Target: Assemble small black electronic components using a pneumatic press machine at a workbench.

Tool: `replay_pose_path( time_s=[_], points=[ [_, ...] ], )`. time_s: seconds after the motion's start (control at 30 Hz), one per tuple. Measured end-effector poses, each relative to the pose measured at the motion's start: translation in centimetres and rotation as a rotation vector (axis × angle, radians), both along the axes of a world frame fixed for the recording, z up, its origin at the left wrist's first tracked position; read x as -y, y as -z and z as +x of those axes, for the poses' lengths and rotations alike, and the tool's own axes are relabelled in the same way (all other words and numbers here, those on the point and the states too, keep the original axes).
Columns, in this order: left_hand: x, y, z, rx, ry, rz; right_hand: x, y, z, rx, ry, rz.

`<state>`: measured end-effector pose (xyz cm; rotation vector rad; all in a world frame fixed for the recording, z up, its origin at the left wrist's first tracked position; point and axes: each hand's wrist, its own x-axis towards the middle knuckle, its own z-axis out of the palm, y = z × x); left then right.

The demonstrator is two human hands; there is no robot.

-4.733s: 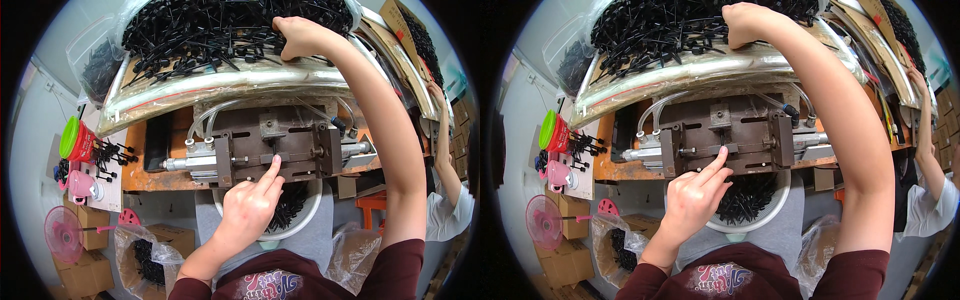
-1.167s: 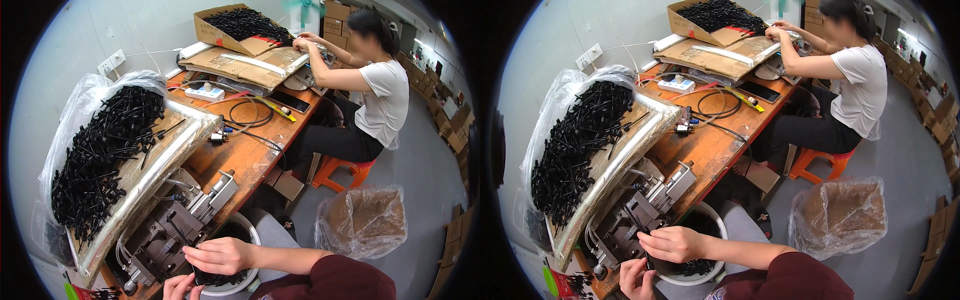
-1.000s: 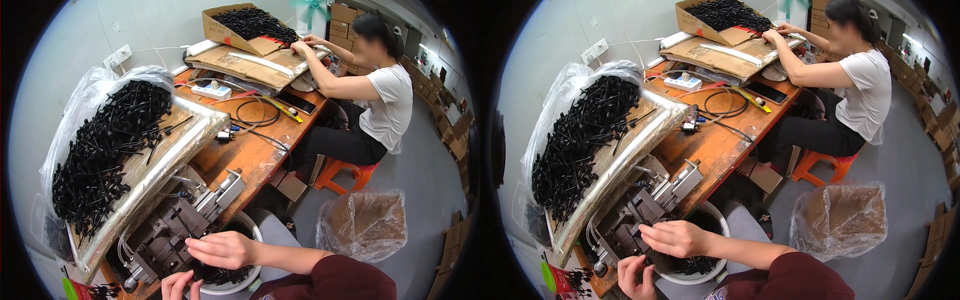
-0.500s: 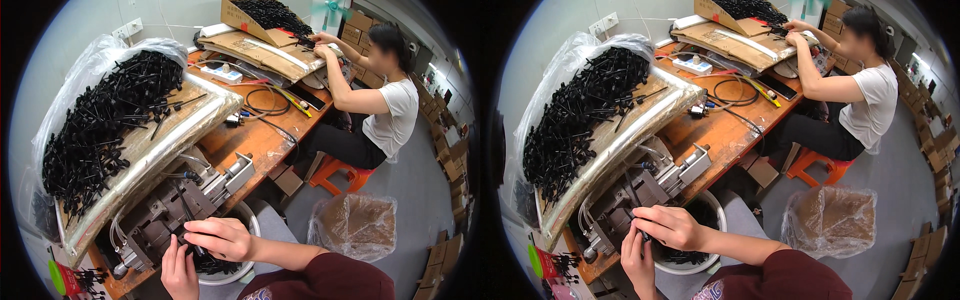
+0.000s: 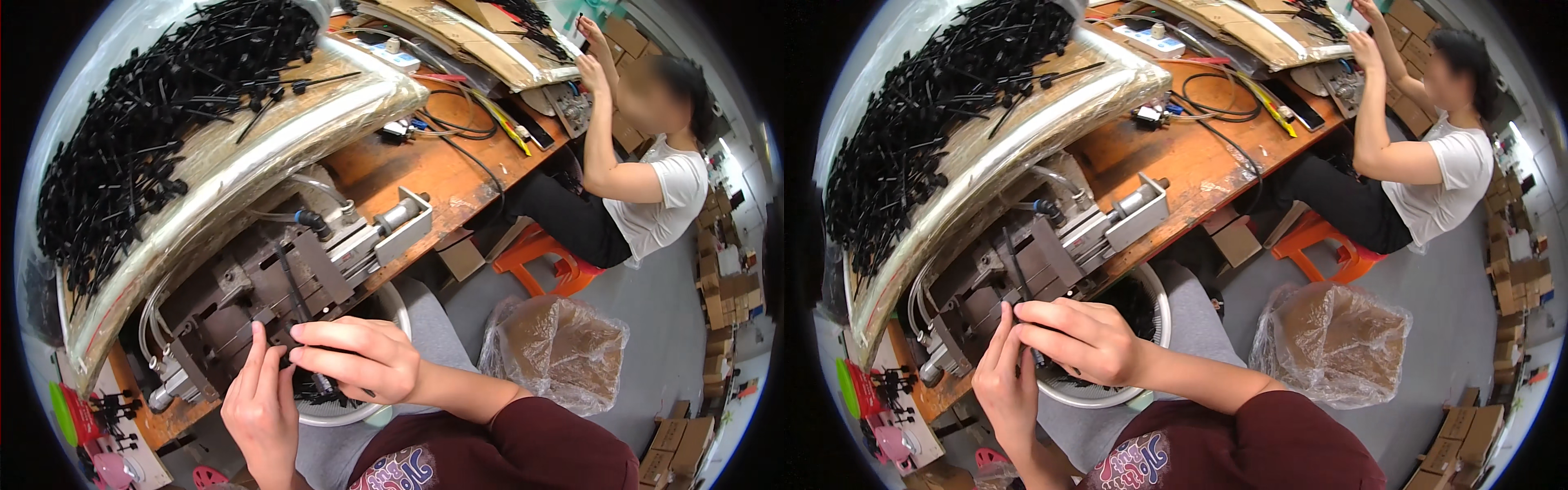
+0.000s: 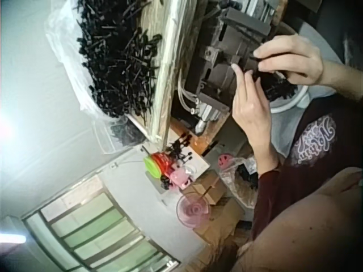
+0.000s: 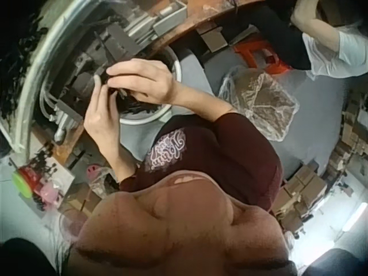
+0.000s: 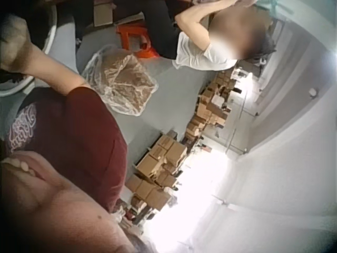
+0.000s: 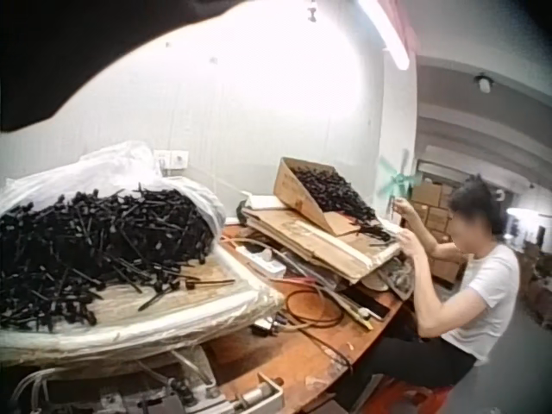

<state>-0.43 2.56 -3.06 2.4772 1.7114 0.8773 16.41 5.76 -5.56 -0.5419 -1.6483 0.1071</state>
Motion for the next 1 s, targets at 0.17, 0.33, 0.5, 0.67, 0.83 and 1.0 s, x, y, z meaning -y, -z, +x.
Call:
replay_pose_path(
  time_s=[0.17,0.33,0.5,0.67,0.83,1.0],
  points=[
    [0.3,-0.9,0.5,0.042,-0.046,-0.113,-0.1,-0.5,-0.3,-0.050,-0.035,-0.017],
    [0.4,-0.7,0.0,0.023,-0.046,-0.119,0.5,-1.1,0.0,-0.141,-0.108,-0.158],
    [0.0,-0.5,0.2,0.053,-0.042,-0.128,0.5,-1.6,0.5,-0.180,-0.091,-0.289],
    [0.2,0.2,-1.2,0.043,0.006,-0.009,1.2,-1.9,-0.5,-0.367,-0.221,-0.558],
    [1.9,-0.7,-1.3,0.129,0.085,-0.107,1.6,-1.4,0.1,-0.353,-0.299,-0.535],
    [3.5,-0.3,-1.7,0.439,0.009,0.059,2.0,-0.7,-0.8,-0.345,-0.373,-0.602]
  ],
)
